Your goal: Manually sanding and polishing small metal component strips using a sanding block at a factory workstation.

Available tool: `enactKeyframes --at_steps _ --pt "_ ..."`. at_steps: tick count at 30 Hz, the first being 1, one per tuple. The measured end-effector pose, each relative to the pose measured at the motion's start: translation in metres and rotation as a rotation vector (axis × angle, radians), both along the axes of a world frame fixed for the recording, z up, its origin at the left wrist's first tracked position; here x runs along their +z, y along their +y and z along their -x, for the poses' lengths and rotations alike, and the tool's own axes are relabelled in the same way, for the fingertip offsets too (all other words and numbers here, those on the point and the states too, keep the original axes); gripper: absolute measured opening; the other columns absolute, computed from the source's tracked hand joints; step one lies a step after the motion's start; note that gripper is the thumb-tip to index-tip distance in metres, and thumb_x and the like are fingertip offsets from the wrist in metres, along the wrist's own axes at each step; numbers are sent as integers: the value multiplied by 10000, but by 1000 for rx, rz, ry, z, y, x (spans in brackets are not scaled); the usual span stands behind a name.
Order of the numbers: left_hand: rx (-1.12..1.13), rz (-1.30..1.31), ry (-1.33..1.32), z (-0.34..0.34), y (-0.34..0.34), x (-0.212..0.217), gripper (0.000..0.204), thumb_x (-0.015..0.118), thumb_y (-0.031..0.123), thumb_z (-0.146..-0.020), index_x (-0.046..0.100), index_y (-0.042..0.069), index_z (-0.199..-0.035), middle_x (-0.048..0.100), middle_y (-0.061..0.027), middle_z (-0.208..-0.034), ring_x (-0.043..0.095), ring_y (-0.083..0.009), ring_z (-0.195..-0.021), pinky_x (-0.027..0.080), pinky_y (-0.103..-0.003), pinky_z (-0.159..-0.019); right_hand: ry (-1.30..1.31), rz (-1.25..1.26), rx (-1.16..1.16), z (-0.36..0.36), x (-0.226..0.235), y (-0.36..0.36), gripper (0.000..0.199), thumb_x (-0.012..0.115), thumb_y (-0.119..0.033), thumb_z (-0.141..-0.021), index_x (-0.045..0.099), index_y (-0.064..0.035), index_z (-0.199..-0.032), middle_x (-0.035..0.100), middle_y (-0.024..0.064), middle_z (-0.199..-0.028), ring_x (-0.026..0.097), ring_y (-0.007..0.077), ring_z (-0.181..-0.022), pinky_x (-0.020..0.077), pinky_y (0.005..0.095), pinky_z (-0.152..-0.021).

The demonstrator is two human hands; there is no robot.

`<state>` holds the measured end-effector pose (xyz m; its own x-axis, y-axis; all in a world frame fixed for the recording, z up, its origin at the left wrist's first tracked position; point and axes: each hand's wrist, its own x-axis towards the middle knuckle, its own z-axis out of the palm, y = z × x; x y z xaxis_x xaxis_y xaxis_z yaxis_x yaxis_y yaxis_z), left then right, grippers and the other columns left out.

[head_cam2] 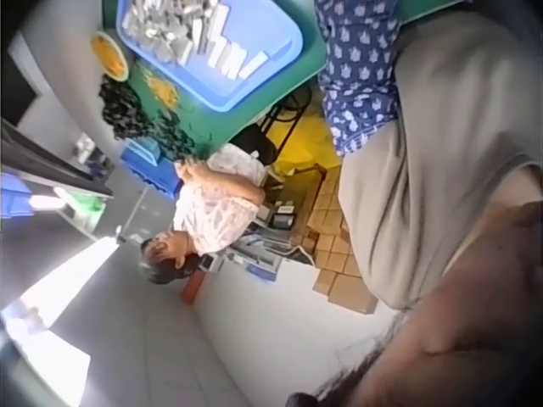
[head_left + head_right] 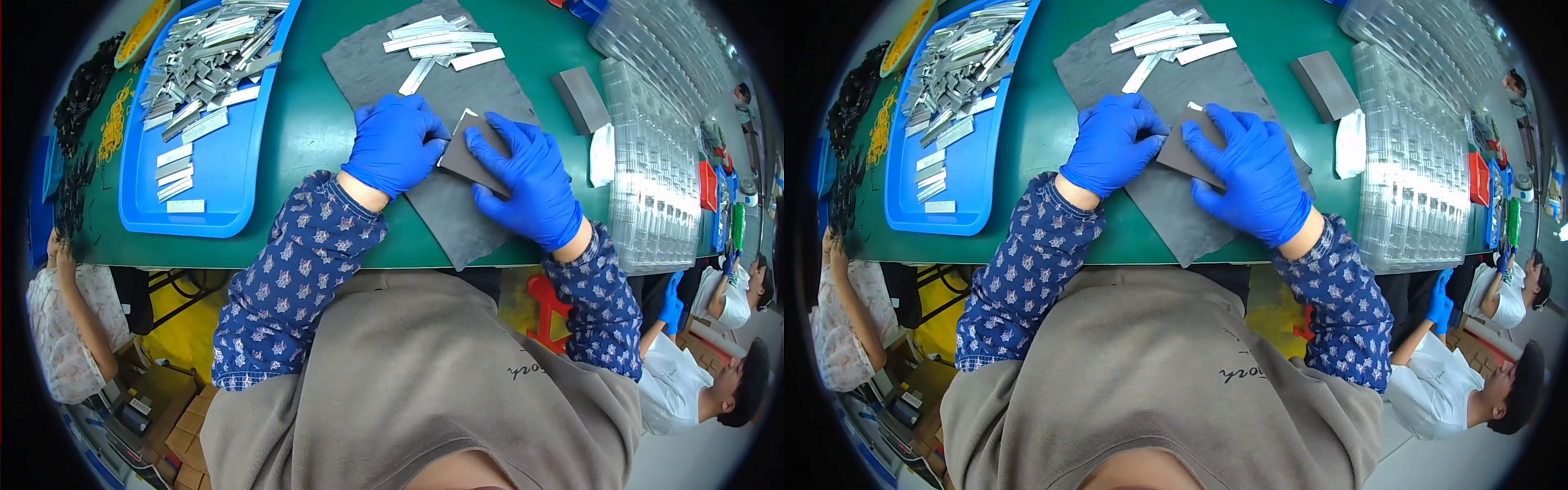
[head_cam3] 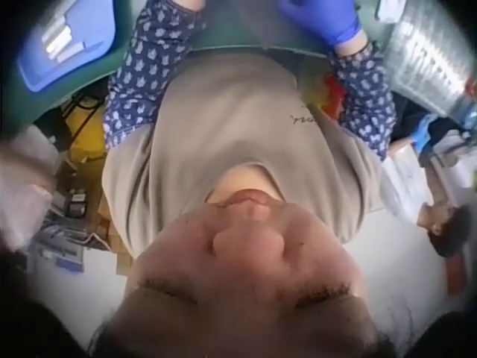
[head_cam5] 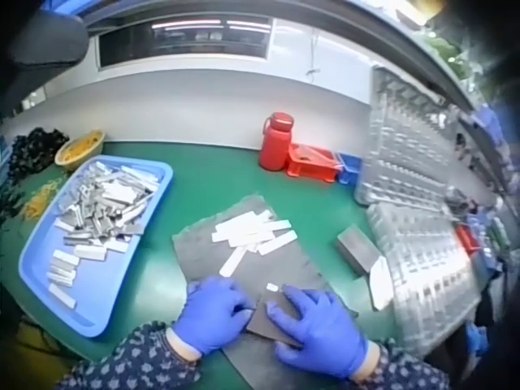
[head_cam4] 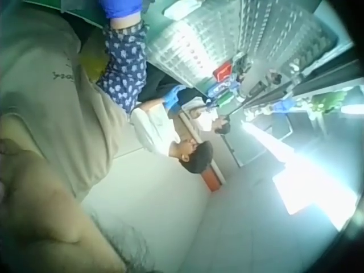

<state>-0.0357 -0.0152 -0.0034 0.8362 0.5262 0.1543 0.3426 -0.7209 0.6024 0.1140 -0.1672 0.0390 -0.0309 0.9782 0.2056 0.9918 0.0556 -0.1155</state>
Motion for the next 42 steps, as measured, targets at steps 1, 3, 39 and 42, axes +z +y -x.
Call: enactKeyframes --at_steps 1,3,39,42 --pt "3 -11 -13 0 0 0 108 705 243 -741 728 180 -825 625 7 -930 558 -238 -957 338 -404 -867 -1 -2 -3 -7 0 2 603 705 -243 -695 598 -171 -1284 537 200 -1303 545 376 -1103 439 428 -945" --pt "-4 0 -40 -2 1 -3 76 708 255 -732 716 201 -785 613 22 -902 554 -234 -954 339 -423 -852 43 -31 -28 -31 0 9 586 699 -246 -704 603 -168 -1276 541 197 -1300 547 375 -1099 440 414 -936" --pt "0 -4 -82 -3 -1 -7 57 709 278 -722 707 226 -745 600 36 -883 546 -232 -950 339 -442 -837 -162 71 -83 -38 23 34 516 681 -275 -693 653 -138 -1190 615 205 -1151 594 351 -956 482 433 -844" --pt "10 -7 -88 -5 -1 -10 55 709 274 -718 706 226 -744 602 37 -886 546 -232 -948 339 -442 -837 -173 131 -115 -29 30 35 509 675 -283 -701 651 -135 -1188 620 214 -1125 596 354 -959 480 437 -838"
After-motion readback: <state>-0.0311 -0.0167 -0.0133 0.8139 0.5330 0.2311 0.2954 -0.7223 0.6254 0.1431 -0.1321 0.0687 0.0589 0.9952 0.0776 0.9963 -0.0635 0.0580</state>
